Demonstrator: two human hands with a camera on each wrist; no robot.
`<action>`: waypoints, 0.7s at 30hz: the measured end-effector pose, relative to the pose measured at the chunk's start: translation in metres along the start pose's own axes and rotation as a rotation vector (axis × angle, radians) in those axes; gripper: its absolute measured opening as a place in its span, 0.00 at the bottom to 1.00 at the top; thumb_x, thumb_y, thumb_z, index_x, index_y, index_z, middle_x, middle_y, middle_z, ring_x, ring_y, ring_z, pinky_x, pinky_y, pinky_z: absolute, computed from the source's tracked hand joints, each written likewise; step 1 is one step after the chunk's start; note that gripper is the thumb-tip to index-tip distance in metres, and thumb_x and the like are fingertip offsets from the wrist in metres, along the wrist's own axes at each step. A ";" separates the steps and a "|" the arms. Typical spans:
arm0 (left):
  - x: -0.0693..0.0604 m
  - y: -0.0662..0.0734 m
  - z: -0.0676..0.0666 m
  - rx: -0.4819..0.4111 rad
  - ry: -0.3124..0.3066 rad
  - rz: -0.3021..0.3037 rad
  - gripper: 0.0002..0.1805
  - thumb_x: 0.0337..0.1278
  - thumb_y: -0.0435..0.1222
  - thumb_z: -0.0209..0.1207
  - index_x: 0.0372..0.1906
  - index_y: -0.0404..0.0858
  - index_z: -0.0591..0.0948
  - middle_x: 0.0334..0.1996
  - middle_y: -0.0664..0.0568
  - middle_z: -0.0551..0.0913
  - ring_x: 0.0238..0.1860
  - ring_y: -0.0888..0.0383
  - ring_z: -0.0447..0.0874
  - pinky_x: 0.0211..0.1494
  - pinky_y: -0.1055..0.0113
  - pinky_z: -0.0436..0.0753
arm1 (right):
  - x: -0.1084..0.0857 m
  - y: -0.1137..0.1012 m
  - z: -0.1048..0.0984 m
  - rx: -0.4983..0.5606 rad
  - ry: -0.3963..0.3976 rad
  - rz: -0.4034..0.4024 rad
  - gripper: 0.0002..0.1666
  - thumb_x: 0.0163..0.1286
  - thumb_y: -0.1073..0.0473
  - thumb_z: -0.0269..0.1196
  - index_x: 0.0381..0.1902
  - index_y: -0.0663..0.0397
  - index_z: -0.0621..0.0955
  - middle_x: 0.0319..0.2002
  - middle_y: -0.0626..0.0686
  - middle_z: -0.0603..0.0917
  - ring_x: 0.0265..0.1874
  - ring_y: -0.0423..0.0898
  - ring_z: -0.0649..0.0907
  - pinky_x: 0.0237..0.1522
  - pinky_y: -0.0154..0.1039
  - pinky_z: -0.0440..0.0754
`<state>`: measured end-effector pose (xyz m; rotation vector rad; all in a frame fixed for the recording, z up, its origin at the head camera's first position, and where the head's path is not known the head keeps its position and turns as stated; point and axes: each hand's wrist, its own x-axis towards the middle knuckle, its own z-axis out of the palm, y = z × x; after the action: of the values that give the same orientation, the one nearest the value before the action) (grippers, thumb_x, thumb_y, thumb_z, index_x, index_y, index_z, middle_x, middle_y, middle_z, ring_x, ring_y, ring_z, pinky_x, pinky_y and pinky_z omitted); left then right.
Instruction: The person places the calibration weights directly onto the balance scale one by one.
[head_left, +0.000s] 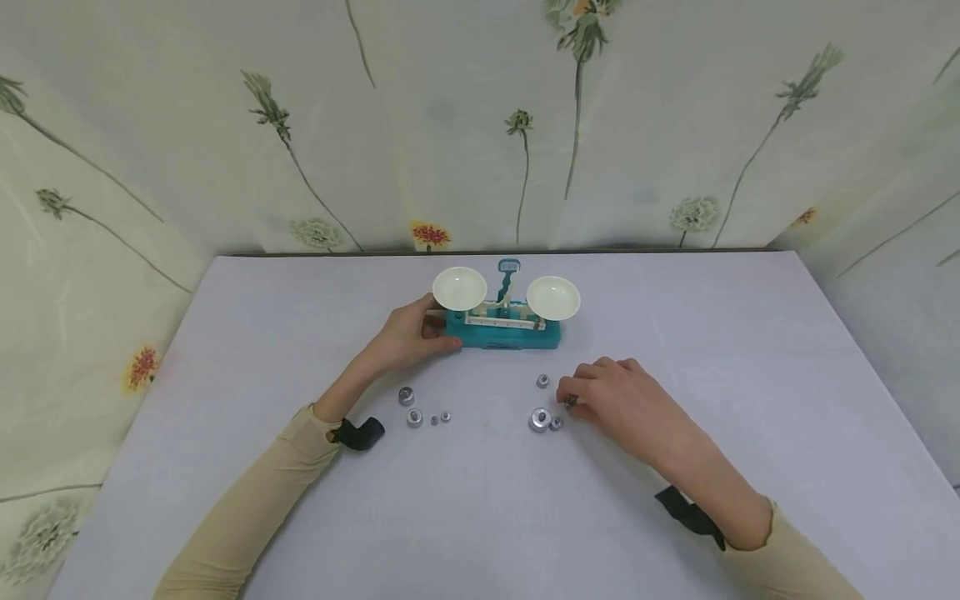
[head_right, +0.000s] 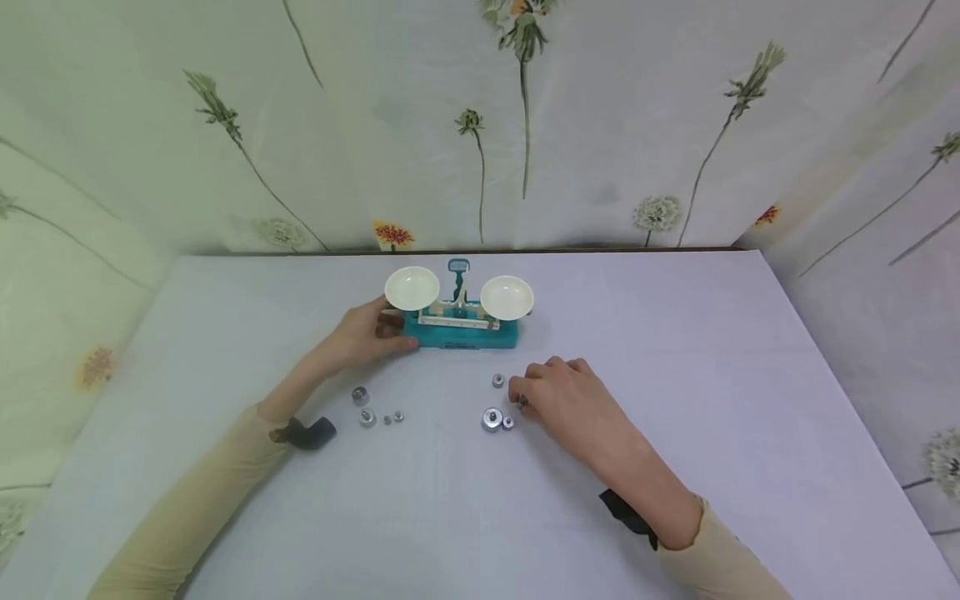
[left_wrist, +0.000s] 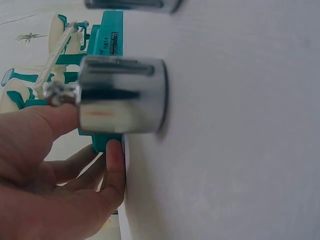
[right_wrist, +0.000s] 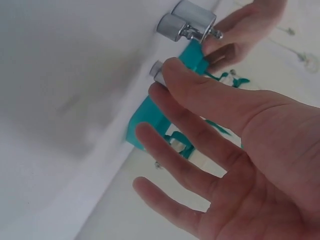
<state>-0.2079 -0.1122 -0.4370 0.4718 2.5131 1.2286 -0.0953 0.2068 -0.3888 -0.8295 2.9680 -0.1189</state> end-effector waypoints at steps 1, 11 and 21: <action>0.000 0.000 0.000 -0.001 0.000 -0.001 0.41 0.67 0.40 0.73 0.80 0.39 0.68 0.71 0.37 0.81 0.63 0.42 0.88 0.69 0.50 0.87 | 0.000 0.000 -0.001 -0.001 0.002 0.000 0.13 0.62 0.60 0.80 0.44 0.40 0.91 0.40 0.46 0.93 0.43 0.50 0.88 0.52 0.61 0.88; -0.002 0.004 -0.001 -0.005 -0.009 -0.006 0.41 0.67 0.40 0.73 0.80 0.38 0.68 0.72 0.37 0.80 0.62 0.42 0.89 0.69 0.51 0.87 | 0.002 -0.001 -0.005 -0.006 -0.010 0.014 0.13 0.63 0.60 0.80 0.45 0.40 0.91 0.41 0.47 0.93 0.45 0.51 0.88 0.55 0.62 0.88; -0.002 0.003 -0.001 0.002 -0.006 0.002 0.41 0.68 0.39 0.73 0.80 0.37 0.68 0.72 0.37 0.80 0.63 0.42 0.88 0.69 0.51 0.87 | 0.005 -0.002 -0.008 0.004 0.014 0.011 0.13 0.64 0.59 0.79 0.46 0.42 0.92 0.43 0.48 0.93 0.46 0.52 0.89 0.56 0.61 0.88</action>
<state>-0.2064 -0.1117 -0.4338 0.4782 2.5101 1.2239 -0.0988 0.2032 -0.3805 -0.8156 2.9840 -0.1305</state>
